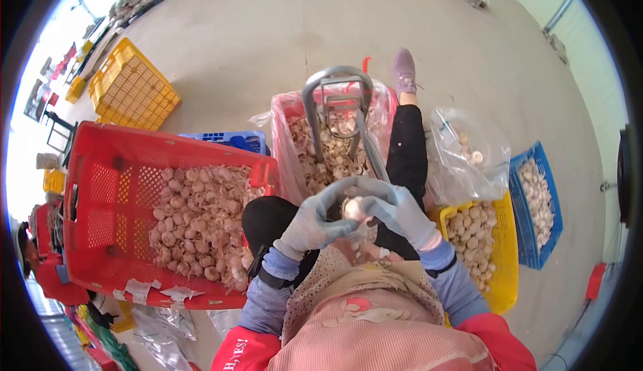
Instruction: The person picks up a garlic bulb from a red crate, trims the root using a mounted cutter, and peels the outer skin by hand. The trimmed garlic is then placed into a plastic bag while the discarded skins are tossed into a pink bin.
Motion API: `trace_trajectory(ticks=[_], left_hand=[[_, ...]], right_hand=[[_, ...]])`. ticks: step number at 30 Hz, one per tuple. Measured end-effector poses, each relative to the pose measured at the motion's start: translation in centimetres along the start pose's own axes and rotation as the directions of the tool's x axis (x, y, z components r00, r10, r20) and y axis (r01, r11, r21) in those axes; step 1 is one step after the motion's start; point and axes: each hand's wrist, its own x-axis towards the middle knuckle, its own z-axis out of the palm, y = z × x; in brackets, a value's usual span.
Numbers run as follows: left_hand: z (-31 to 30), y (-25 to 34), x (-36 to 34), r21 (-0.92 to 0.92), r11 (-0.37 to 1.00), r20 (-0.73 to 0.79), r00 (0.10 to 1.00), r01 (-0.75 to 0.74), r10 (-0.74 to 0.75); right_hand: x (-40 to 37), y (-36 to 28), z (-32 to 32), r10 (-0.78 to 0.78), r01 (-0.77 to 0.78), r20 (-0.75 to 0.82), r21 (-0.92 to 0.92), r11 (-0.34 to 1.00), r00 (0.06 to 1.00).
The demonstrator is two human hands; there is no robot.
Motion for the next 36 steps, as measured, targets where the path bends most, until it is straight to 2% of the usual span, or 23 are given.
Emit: trace_trajectory(ticks=[2, 3, 6, 7, 10, 14, 17, 20, 21, 23, 24, 26, 28, 30, 31, 32, 33, 34, 36], left_hand=[[0.5, -0.6, -0.3, -0.142, 0.989, -0.113, 0.991, 0.052, -0.068], [1.3, -1.2, -0.5, -0.169, 0.985, -0.209, 0.975, 0.035, -0.071], [2.1, -2.9, -1.4, -0.054, 0.999, -0.352, 0.936, -0.008, -0.011], [2.3, -2.8, -1.7, -0.025, 1.000, -0.381, 0.925, -0.016, 0.005], [2.1, -2.0, -2.1, 0.198, 0.978, -0.279, 0.960, 0.057, 0.001], [1.9, -3.6, -2.0, 0.007, 0.995, -0.205, 0.974, 0.102, -0.099], [1.9, -3.4, -1.7, -0.211, 0.957, -0.163, 0.958, 0.201, -0.237], [2.5, -4.0, -1.2, -0.174, 0.980, -0.267, 0.953, 0.100, -0.145], [3.3, -4.0, -1.1, -0.139, 0.985, -0.341, 0.929, 0.101, -0.143], [4.3, -4.4, -1.2, 0.189, 0.982, -0.367, 0.927, -0.003, 0.074], [4.5, -4.5, -1.3, 0.348, 0.936, -0.352, 0.919, -0.049, 0.179], [3.7, -3.9, -1.7, 0.115, 0.991, -0.339, 0.940, 0.068, -0.025], [3.0, -3.3, -2.3, -0.129, 0.971, -0.280, 0.933, 0.199, -0.228], [3.7, -3.6, -2.2, -0.071, 0.985, -0.344, 0.922, 0.160, -0.175], [3.5, -4.3, -1.8, -0.034, 0.991, -0.390, 0.911, 0.131, -0.134], [3.3, -4.8, -1.1, 0.003, 0.995, -0.433, 0.897, 0.100, -0.089], [2.6, -5.1, -0.4, 0.002, 0.989, -0.529, 0.839, 0.151, -0.127], [1.5, -5.0, 0.6, 0.535, 0.844, -0.568, 0.756, 0.038, 0.325], [0.8, -5.0, 0.1, 0.796, 0.584, -0.533, 0.645, 0.162, 0.548]], right_hand=[[0.2, -0.1, 0.4, 0.043, -0.044, 0.042, 0.018, 0.999, 0.998], [0.2, 0.1, 0.6, 0.130, -0.130, 0.009, 0.105, 0.986, 0.992], [-0.6, 0.2, 2.2, 0.203, -0.195, -0.006, 0.252, 0.948, 0.979], [-1.0, -0.6, 2.5, 0.270, -0.266, 0.019, 0.253, 0.930, 0.963], [-1.9, 1.1, 1.2, 0.411, -0.451, 0.186, 0.336, 0.827, 0.892], [-2.9, 2.1, 0.1, 0.359, -0.455, 0.307, 0.349, 0.819, 0.882], [-2.7, 4.1, -0.3, 0.268, -0.577, 0.532, 0.582, 0.573, 0.803], [-3.0, 5.2, 0.4, 0.309, -0.483, 0.373, 0.617, 0.621, 0.875], [-3.0, 5.3, 0.8, 0.350, -0.442, 0.274, 0.639, 0.630, 0.896], [-3.1, 4.7, 1.8, 0.419, -0.352, 0.068, 0.671, 0.652, 0.906], [-3.3, 5.0, 1.9, 0.426, -0.375, 0.085, 0.647, 0.664, 0.901], [-3.6, 5.6, 2.1, 0.445, -0.424, 0.121, 0.590, 0.687, 0.887], [-3.8, 5.5, 1.6, 0.420, -0.466, 0.237, 0.643, 0.608, 0.876], [-4.0, 5.4, 1.3, 0.346, -0.520, 0.390, 0.676, 0.523, 0.854], [-4.0, 6.4, 0.8, 0.313, -0.531, 0.431, 0.727, 0.434, 0.846], [-4.1, 5.7, 1.1, 0.354, -0.471, 0.325, 0.733, 0.491, 0.877], [-4.3, 4.8, 1.5, 0.387, -0.410, 0.213, 0.729, 0.548, 0.897], [-4.4, 4.0, 1.9, 0.409, -0.348, 0.095, 0.715, 0.606, 0.907], [-4.0, 3.3, 2.3, 0.290, -0.149, -0.166, 0.567, 0.810, 0.943]])
